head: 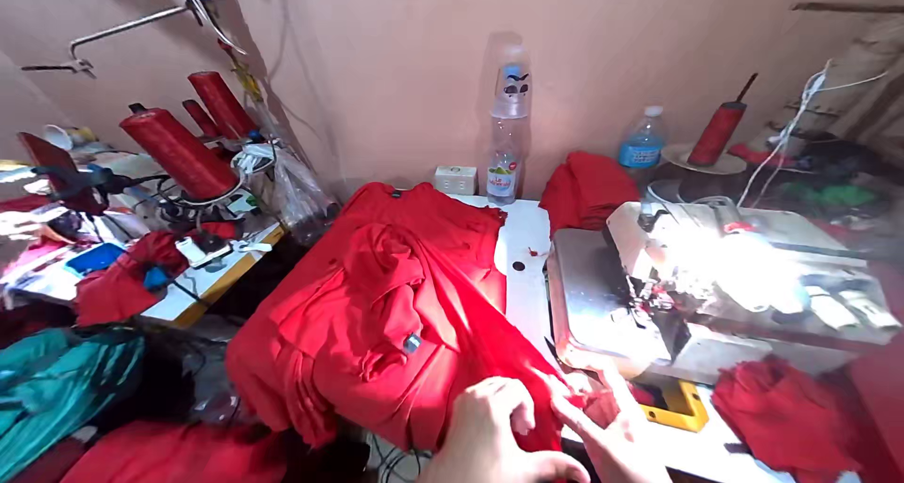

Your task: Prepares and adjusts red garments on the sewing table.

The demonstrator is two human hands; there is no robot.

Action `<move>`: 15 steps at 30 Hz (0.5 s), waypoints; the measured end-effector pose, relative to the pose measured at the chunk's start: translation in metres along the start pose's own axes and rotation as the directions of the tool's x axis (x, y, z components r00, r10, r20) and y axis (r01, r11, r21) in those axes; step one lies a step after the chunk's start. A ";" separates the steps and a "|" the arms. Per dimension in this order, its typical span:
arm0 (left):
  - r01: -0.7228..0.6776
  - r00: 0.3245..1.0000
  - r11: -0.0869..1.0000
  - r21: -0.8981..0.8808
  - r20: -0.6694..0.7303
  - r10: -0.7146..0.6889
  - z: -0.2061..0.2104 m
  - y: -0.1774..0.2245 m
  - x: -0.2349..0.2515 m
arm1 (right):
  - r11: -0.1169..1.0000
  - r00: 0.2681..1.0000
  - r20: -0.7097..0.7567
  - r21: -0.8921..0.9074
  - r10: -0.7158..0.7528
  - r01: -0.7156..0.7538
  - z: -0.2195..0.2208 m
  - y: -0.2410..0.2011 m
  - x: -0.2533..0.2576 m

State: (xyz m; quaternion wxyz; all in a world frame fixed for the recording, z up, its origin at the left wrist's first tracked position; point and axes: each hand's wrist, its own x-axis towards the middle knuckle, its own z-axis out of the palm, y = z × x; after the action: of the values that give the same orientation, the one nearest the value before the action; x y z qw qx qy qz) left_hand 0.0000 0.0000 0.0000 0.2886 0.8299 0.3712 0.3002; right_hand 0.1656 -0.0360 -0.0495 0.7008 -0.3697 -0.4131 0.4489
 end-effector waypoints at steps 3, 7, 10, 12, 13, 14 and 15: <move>-0.045 0.984 0.999 0.016 -0.171 0.047 0.028 -0.016 -0.008 | 0.997 0.992 0.101 0.029 -0.076 0.074 -0.001 -0.008 0.005; -0.120 0.924 0.977 0.174 -0.339 0.174 0.010 -0.024 -0.014 | 0.909 0.927 0.228 -0.230 -0.297 0.347 -0.015 -0.013 0.017; -0.077 0.865 0.955 0.287 -0.458 0.207 -0.005 -0.019 -0.024 | 0.596 0.822 0.255 -0.585 -0.509 0.550 -0.026 -0.014 0.020; -0.062 0.847 0.987 0.148 -0.516 0.131 -0.007 -0.020 -0.031 | 0.425 0.790 0.252 -0.732 -0.559 0.533 -0.029 -0.011 0.019; -0.043 0.858 0.999 -0.005 -0.512 0.035 -0.006 -0.019 -0.034 | 0.442 0.818 0.220 -0.752 -0.531 0.489 -0.028 -0.008 0.017; -0.006 0.870 0.980 -0.197 -0.484 -0.092 -0.003 -0.017 -0.035 | 0.543 0.868 0.168 -0.720 -0.468 0.432 -0.025 -0.004 0.014; 0.044 0.878 0.916 -0.400 -0.422 -0.226 -0.001 -0.016 -0.034 | 0.710 0.927 0.118 -0.611 -0.357 0.351 -0.023 -0.001 0.013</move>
State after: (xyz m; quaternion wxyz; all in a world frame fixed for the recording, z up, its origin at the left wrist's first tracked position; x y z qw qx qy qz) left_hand -0.0267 -0.0182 -0.0198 0.3675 0.6353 0.4219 0.5324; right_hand 0.1905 -0.0275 -0.0540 0.6139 -0.4957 -0.5974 0.1431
